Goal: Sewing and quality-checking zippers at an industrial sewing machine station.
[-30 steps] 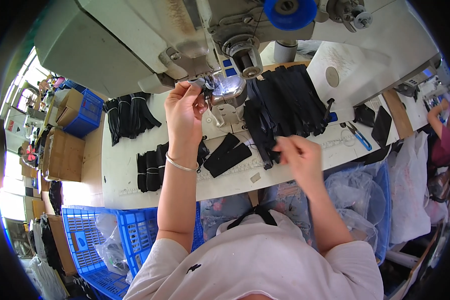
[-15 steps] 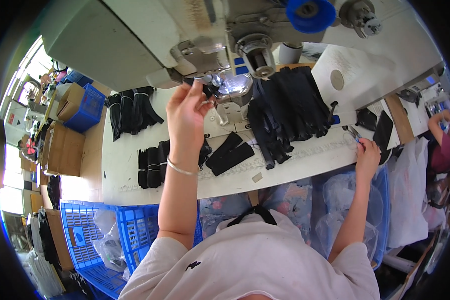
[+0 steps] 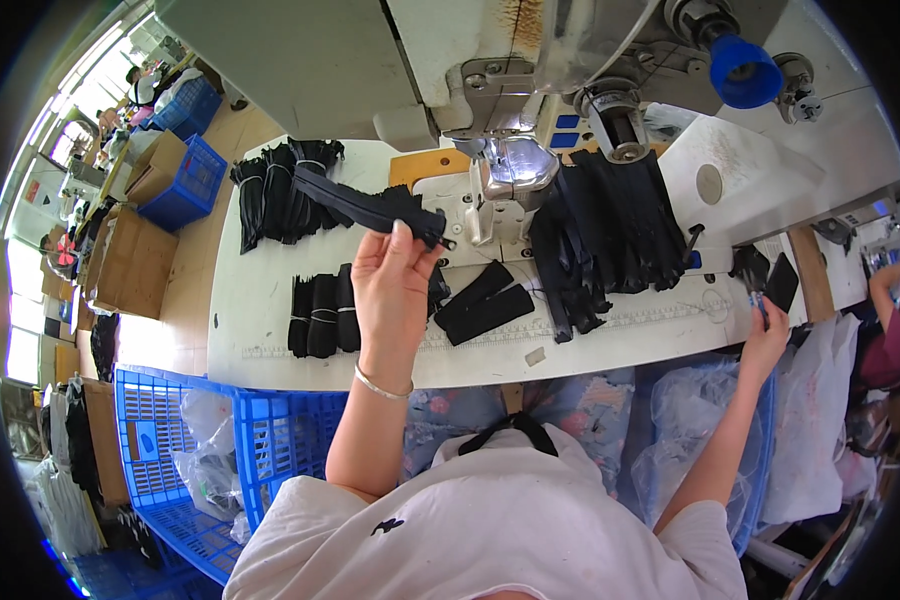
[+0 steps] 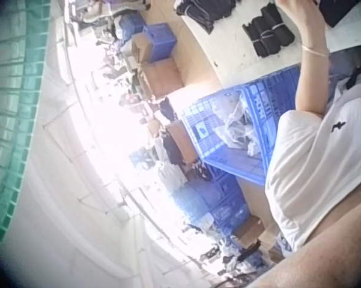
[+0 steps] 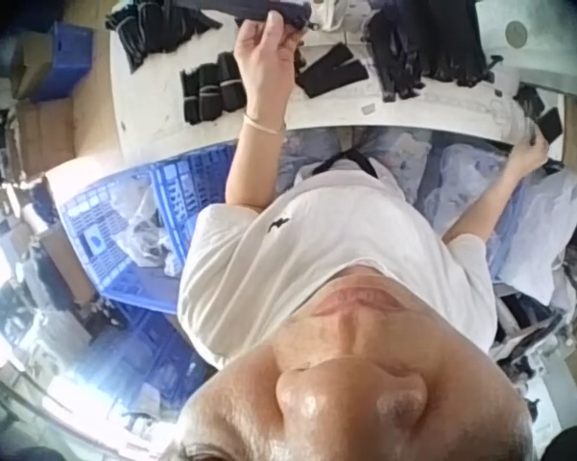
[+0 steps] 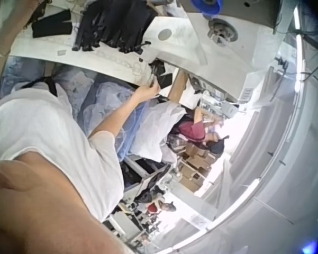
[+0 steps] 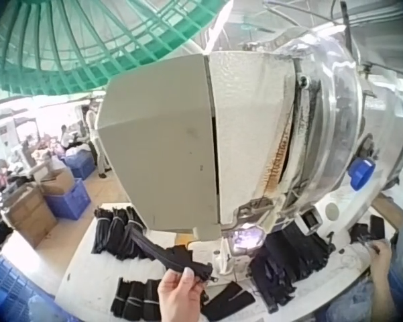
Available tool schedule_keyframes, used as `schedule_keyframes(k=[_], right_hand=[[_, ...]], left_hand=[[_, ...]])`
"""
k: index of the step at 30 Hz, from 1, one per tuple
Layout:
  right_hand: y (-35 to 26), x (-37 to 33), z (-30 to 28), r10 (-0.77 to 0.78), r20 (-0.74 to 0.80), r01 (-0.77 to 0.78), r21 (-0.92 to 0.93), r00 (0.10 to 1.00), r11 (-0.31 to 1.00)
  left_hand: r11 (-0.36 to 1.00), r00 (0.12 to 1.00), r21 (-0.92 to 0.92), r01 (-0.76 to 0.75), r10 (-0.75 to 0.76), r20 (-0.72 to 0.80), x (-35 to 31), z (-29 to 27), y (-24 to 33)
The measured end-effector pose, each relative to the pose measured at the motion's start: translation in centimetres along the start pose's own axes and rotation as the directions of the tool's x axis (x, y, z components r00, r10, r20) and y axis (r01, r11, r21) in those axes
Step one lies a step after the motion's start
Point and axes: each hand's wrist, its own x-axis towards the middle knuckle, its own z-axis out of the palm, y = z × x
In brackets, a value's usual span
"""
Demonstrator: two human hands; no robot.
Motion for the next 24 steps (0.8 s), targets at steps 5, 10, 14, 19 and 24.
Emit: schedule_keyframes(k=[5, 10, 14, 19, 24], right_hand=[[-8.4, -2.1, -2.2, 0.392, -0.013, -0.326, 0.53, 0.92, 0.782], [-23.7, -6.9, -1.6, -0.13, 0.572, -0.524, 0.805, 0.81, 0.277], [-31.4, -5.6, 0.1, -0.257, 0.789, -0.798, 0.595, 0.558, 0.095], [-34.3, -3.5, 1.0, -0.322, 0.821, -0.867, 0.498, 0.471, -0.001], [-34.3, -3.6, 1.3, -0.368, 0.7, -0.745, 0.666, 0.612, 0.028]], left_hand=[[0.975, 0.982, -0.155, 0.16, -0.141, 0.129, -1.1, -0.6, -1.1], [0.878, 0.927, -0.325, 0.352, -0.278, 0.253, -1.2, -0.3, -2.7], [0.782, 0.892, -0.445, 0.437, -0.311, 0.328, -1.3, 0.0, -2.6], [0.829, 0.897, -0.368, 0.421, -0.321, 0.302, -1.3, 0.2, -1.7], [0.894, 0.912, -0.24, 0.379, -0.317, 0.26, -1.2, 0.5, -1.9]])
